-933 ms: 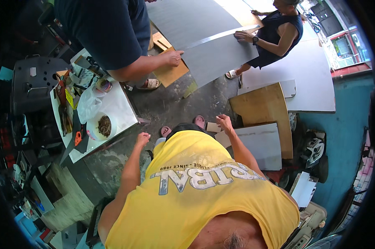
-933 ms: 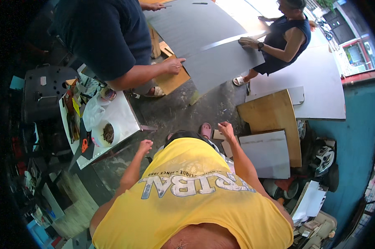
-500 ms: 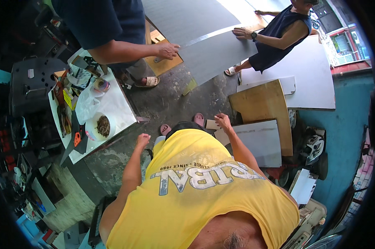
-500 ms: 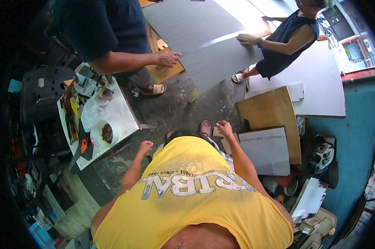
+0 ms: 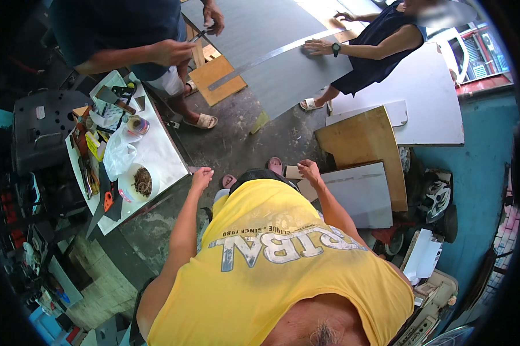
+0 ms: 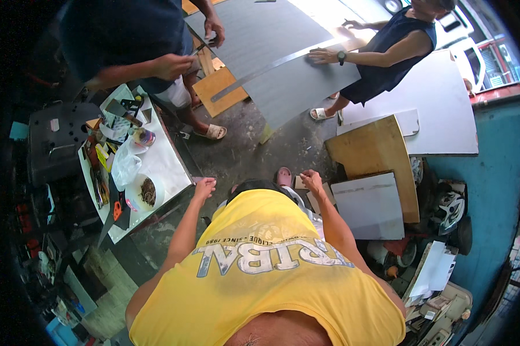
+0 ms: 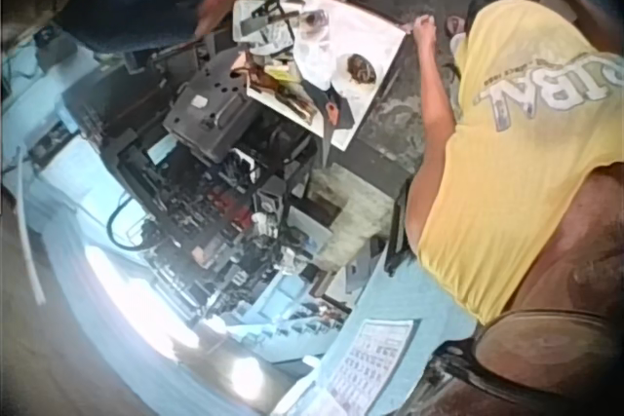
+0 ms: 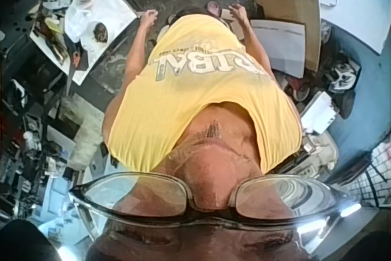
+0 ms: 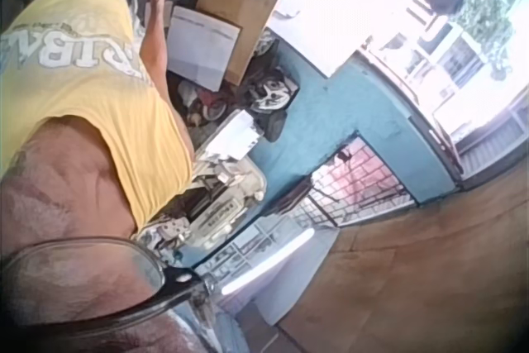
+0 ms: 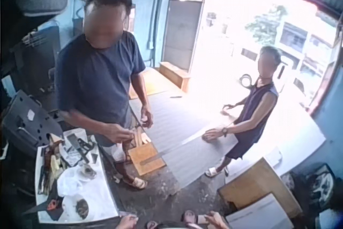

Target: The person fits wooden boards and a grey sheet onto a wooden stand with others. They then measure and mark the sheet, align a long metal ruler, and hold down the sheet and ruler while cutting it with a utility knife.

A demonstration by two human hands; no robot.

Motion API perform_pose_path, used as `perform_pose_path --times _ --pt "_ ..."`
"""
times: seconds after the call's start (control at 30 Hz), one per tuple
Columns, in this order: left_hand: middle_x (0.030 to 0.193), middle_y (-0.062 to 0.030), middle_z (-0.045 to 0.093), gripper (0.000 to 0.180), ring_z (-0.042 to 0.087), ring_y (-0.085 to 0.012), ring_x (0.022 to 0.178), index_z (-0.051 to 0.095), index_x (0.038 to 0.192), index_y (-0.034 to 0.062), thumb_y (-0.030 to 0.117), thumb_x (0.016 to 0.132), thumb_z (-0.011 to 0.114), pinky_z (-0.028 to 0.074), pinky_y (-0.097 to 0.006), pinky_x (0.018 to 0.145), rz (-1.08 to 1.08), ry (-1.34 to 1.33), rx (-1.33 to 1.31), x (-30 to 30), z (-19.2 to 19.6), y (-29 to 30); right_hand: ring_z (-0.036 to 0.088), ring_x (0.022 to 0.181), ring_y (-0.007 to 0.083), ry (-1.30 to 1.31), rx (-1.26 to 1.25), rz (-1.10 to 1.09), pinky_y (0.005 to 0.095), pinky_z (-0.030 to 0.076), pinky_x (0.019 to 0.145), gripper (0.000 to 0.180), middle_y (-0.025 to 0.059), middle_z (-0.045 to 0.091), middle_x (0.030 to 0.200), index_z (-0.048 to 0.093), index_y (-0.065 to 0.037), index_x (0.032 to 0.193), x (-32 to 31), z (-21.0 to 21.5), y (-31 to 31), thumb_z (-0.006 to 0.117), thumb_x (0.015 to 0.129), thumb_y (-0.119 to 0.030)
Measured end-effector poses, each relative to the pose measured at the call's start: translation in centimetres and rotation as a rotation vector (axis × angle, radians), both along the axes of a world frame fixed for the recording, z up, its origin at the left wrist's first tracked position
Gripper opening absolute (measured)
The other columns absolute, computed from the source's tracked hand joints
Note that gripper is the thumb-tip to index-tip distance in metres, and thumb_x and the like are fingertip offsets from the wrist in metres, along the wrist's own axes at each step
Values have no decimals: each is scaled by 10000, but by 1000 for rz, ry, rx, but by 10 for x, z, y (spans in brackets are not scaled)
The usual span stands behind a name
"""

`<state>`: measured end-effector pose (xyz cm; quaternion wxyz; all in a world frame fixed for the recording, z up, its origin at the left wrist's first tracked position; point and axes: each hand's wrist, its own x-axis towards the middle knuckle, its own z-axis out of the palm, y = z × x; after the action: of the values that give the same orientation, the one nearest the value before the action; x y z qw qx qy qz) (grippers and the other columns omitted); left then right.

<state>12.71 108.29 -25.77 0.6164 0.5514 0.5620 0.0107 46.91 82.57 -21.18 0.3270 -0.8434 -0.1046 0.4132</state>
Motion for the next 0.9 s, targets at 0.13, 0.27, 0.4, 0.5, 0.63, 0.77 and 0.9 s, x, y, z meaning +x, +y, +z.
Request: perform_pose_path --times 0.13,0.27,0.4,0.5,0.63,0.77,0.9 --pt "829 -51 606 293 557 -98 641 564 1023 44 197 781 626 393 -221 428 12 -91 -25 12 10 8 570 721 166 35 29 28 296 472 607 328 99 595 825 549 20 1016 1 0 2 590 801 -223" --pt "813 -47 606 287 555 -108 645 568 1010 39 199 781 629 429 -236 487 8 -122 47 25 9 23 566 701 157 3 52 61 281 467 580 340 92 599 819 553 22 1015 1 -1 6 597 792 -232" --pt "819 -74 605 300 578 -211 685 565 999 37 191 754 642 464 -304 616 -84 -167 448 51 23 49 597 704 217 -241 45 261 310 476 613 360 127 617 820 558 4 1020 4 9 22 619 750 -225" --pt "911 -106 574 309 558 -290 824 560 998 54 172 726 648 451 -358 733 -144 -86 789 83 54 71 595 777 310 -426 29 473 363 471 698 360 164 605 883 560 -24 1026 18 27 46 622 722 -208" --pt "1035 -116 505 328 465 -317 997 552 1003 70 167 706 652 396 -392 848 -234 -45 1069 141 98 112 491 939 328 -817 226 538 401 420 778 340 149 511 993 537 -81 1012 56 51 111 622 686 -132" --pt "1055 -96 490 362 447 -296 1016 543 1021 68 200 704 659 394 -385 849 -309 16 1187 211 118 156 464 960 314 -949 386 579 389 418 805 377 131 501 1001 535 -78 1020 118 72 210 616 652 -75" --pt "1060 -79 476 384 432 -281 1025 542 1030 84 231 699 667 386 -402 856 -345 135 1216 270 114 185 459 986 307 -947 469 609 361 404 838 385 95 515 1042 537 -80 1044 166 75 301 628 672 -53"
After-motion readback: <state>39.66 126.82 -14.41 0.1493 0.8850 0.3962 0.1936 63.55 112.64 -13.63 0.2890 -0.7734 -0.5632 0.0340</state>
